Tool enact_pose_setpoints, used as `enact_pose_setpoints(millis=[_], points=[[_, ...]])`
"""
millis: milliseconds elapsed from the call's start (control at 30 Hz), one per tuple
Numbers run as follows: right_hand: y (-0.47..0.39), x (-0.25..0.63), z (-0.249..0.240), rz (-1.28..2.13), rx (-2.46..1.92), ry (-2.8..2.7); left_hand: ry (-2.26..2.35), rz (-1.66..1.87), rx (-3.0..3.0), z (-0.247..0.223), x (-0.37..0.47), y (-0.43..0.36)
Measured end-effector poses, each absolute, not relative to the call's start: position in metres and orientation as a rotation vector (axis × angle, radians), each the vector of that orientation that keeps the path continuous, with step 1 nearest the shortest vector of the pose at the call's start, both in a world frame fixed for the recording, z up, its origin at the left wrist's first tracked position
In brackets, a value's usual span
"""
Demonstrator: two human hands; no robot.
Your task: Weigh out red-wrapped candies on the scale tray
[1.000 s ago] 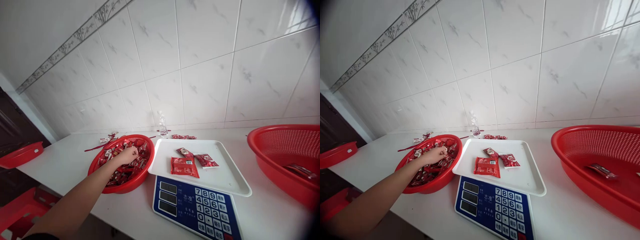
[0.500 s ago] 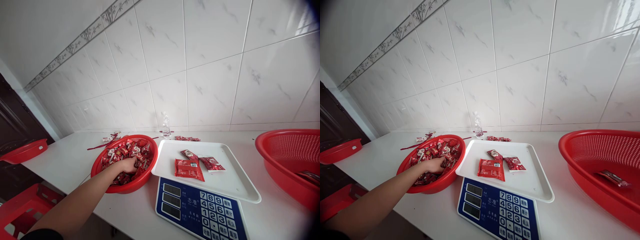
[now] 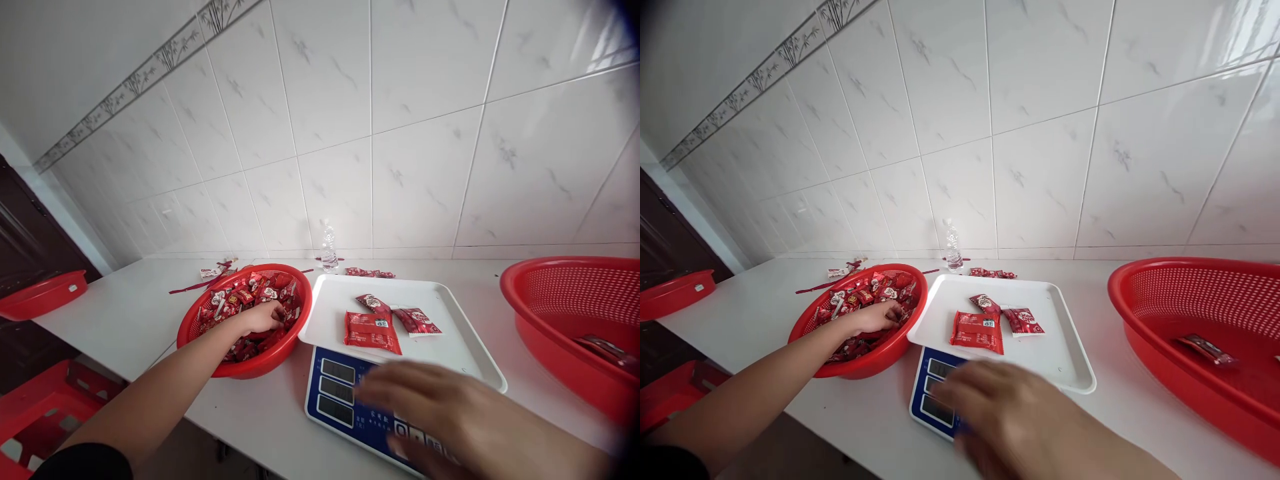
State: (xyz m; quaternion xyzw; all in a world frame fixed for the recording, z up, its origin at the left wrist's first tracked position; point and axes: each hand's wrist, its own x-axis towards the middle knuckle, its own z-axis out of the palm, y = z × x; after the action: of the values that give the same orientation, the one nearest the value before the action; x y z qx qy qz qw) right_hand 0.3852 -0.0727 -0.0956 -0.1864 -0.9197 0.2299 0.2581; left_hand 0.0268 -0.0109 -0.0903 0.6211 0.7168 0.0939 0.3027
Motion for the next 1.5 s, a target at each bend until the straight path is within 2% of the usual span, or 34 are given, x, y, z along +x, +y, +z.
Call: enact_pose_setpoints(millis=[67,167,467,733,900,1033,1300,1500], points=[[-0.057,0.369,-0.088,0.397,-0.850,-2.531,1.902,0.223,1.679,-0.090,0.028,-0.009],[-0.035,0.355,-0.084,0.242,-1.044,-2.633,1.894,0.195,1.726,-0.092,0.028,-0.005],[-0.021,0.359,-0.081,0.286,-1.136,-2.696,1.873,0.231,1.752,-0.087,0.032,0.002],[-0.012,0.374,-0.073,0.163,-1.335,-2.579,1.925,0.581,1.550,-0.059,0.019,-0.003],[-0.007,0.386,-0.065,0.129,-1.509,-2.507,1.790,0.876,1.431,-0.047,0.041,-0.008],[-0.008,0.387,-0.061,0.137,-1.539,-2.496,1.673,0.962,1.427,-0.047,0.064,-0.007],[-0.008,0.384,-0.057,0.159,-1.560,-2.517,1.647,0.780,1.580,-0.055,0.103,0.011],[-0.008,0.384,-0.058,0.196,-1.563,-2.502,1.780,0.415,1.914,-0.058,0.117,0.039]])
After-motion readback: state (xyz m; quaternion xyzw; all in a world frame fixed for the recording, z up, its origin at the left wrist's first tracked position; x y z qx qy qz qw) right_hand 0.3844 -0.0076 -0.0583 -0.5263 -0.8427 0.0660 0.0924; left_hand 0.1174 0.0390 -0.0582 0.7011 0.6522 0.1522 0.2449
